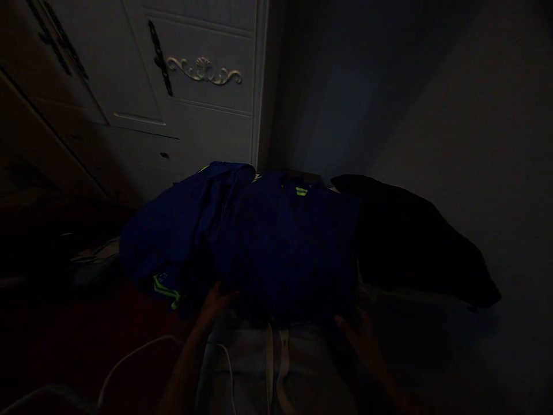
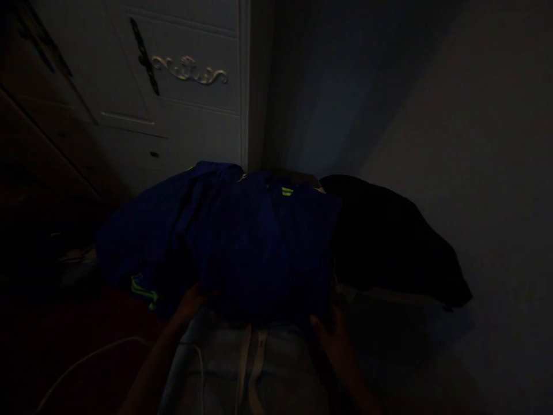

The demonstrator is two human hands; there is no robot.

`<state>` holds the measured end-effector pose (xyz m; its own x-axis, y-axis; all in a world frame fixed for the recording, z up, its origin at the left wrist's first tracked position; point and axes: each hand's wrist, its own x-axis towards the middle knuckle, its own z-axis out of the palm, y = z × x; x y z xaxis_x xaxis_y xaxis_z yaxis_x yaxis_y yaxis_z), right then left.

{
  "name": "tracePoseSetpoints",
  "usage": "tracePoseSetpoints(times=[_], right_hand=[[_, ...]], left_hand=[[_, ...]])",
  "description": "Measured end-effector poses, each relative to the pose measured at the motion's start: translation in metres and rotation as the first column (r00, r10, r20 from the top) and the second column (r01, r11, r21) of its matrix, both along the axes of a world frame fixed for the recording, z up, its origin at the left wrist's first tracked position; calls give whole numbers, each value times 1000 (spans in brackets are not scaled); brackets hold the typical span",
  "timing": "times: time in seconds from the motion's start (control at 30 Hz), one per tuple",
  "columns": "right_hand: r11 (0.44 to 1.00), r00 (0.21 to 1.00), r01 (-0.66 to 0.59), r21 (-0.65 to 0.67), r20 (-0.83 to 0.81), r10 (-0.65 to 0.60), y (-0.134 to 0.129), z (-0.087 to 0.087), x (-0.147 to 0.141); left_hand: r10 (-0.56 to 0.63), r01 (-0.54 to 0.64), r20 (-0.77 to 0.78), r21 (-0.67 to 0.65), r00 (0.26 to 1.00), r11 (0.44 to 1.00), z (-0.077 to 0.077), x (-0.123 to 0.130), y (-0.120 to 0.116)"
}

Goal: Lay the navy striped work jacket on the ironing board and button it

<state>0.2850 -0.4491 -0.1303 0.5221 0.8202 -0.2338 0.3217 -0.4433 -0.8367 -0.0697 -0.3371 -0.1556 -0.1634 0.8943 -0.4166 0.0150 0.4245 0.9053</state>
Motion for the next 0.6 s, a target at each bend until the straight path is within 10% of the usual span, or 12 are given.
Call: tracePoseSetpoints(times=[0.2,0.6], right_hand=[[993,990,-112,-26,-85,110,10,-2,-5],[987,894,113,-110,-423,-150,-27,75,12]], left_hand=[[-217,220,-159,1,963,975,9,-17,-20],[39,25,238,-263,971,965,71,-27,-60]])
